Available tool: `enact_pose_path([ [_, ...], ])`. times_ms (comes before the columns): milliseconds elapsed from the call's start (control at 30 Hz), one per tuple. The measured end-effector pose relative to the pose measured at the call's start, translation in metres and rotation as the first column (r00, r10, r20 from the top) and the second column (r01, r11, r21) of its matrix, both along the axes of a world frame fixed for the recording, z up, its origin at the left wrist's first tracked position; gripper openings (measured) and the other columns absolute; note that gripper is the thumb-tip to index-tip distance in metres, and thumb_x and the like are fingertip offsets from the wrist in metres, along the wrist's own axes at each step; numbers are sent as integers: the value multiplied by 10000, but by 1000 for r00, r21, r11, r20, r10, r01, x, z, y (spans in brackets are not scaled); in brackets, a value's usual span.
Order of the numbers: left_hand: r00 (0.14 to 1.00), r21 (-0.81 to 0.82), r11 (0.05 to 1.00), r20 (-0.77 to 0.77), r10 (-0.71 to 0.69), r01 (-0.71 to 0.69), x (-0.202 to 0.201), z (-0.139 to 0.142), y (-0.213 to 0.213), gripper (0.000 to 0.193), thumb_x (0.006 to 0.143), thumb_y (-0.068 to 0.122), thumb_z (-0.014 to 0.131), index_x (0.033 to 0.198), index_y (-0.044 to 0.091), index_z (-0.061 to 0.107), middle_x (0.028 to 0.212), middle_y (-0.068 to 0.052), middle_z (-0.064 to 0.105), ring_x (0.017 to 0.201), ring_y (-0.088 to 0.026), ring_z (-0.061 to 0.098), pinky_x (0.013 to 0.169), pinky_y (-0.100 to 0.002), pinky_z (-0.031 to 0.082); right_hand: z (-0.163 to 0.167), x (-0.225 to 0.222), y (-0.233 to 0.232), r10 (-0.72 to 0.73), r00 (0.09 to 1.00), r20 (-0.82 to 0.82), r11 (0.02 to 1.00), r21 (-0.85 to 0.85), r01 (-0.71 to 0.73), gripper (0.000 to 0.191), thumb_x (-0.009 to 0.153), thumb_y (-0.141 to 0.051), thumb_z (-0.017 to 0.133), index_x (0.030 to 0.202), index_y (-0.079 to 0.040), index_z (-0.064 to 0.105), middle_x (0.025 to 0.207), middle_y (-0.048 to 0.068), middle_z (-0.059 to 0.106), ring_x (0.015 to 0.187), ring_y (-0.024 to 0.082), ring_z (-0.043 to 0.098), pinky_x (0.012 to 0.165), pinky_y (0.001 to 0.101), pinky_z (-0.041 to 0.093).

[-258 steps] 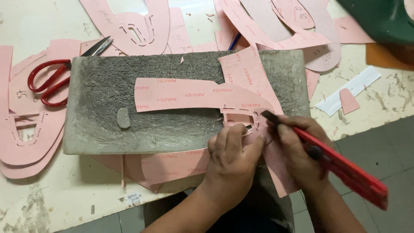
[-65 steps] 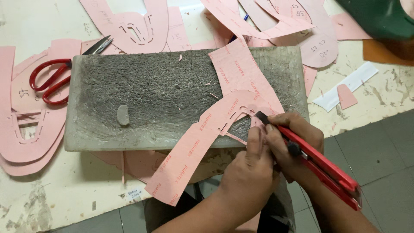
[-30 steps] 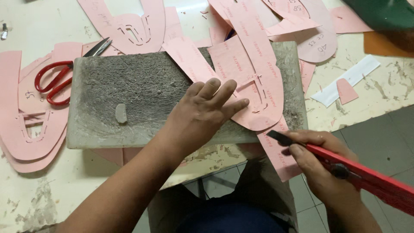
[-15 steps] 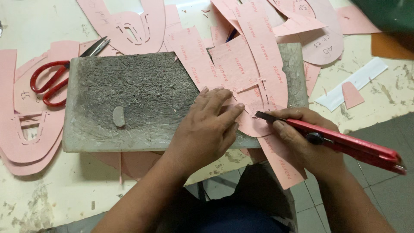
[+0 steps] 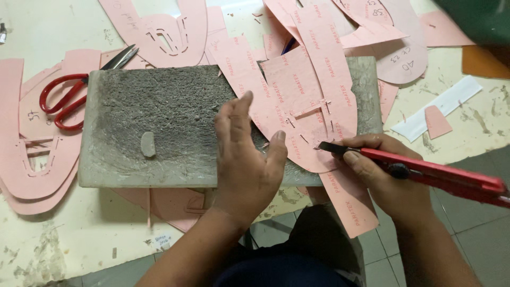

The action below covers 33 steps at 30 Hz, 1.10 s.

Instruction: The person uses a utility knife to cut a pink sheet of material on a grey cutting block. They hold the material with their left hand and guide the knife with their right hand, making precise cuts along marked lines. The person occasionally lifts and repositions the material to access different sections.

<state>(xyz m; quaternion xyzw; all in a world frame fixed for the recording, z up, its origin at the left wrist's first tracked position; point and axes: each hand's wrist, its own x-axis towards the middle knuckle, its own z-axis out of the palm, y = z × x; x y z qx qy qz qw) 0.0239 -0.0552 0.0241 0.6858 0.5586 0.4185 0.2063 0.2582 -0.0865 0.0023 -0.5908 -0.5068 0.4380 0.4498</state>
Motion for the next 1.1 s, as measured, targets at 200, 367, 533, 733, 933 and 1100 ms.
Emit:
enact_pose_path([
  [200, 665, -363, 918, 727, 172, 160, 7, 11, 17, 697, 911, 111, 670, 1471, -18, 275, 1295, -187, 519, 1105, -243, 631, 955, -380, 610, -6, 11, 6, -5, 997, -82, 997, -72, -1, 201, 941, -91, 668, 1127, -18, 683, 973, 111, 751, 792, 114, 675, 650, 257, 541],
  [367, 567, -233, 785, 805, -175, 574, 27, -4, 8, 352, 1016, 56, 600, 1318, -124, 592, 1201, -146, 706, 1060, -173, 663, 987, -356, 546, -15, 19, 8, -30, 960, -277, 998, -58, 14, 170, 975, -96, 642, 1133, -35, 646, 973, 124, 743, 772, 133, 670, 621, 262, 529],
  [533, 518, -203, 824, 846, -124, 529, 26, -11, 10, 277, 1036, 61, 512, 1295, -26, 555, 1196, -102, 680, 1080, -157, 677, 995, -356, 578, -19, 24, -22, -51, 975, -216, 960, 260, 108, 112, 1004, -44, 679, 1103, 4, 702, 945, 150, 693, 760, 167, 667, 694, 305, 568],
  [733, 455, -225, 810, 889, -57, 541, 12, -10, 20, 279, 1036, 57, 504, 1310, 60, 557, 1132, -78, 682, 994, -167, 693, 894, -384, 619, -21, 1, -100, -83, 949, 304, 978, 207, 19, 395, 819, -104, 752, 1212, -65, 755, 982, 114, 768, 827, 151, 769, 823, 259, 595],
  [933, 440, -87, 830, 876, -200, 551, 6, -22, 24, 284, 1085, 63, 527, 1361, 41, 590, 1184, -100, 691, 1029, -147, 671, 913, -343, 579, -67, -45, -111, -232, 914, -334, 968, -170, 184, 379, 850, -93, 726, 1227, -58, 744, 1025, 140, 758, 854, 170, 765, 820, 282, 602],
  [1100, 470, -88, 858, 862, -189, 507, 4, -31, 23, 264, 1058, 79, 547, 1308, 6, 586, 1196, -100, 694, 1064, -139, 669, 974, -332, 564, -73, -47, -116, -166, 897, -409, 970, -230, 75, 413, 850, -110, 730, 1262, -85, 709, 1058, 122, 735, 856, 158, 748, 787, 280, 600],
])
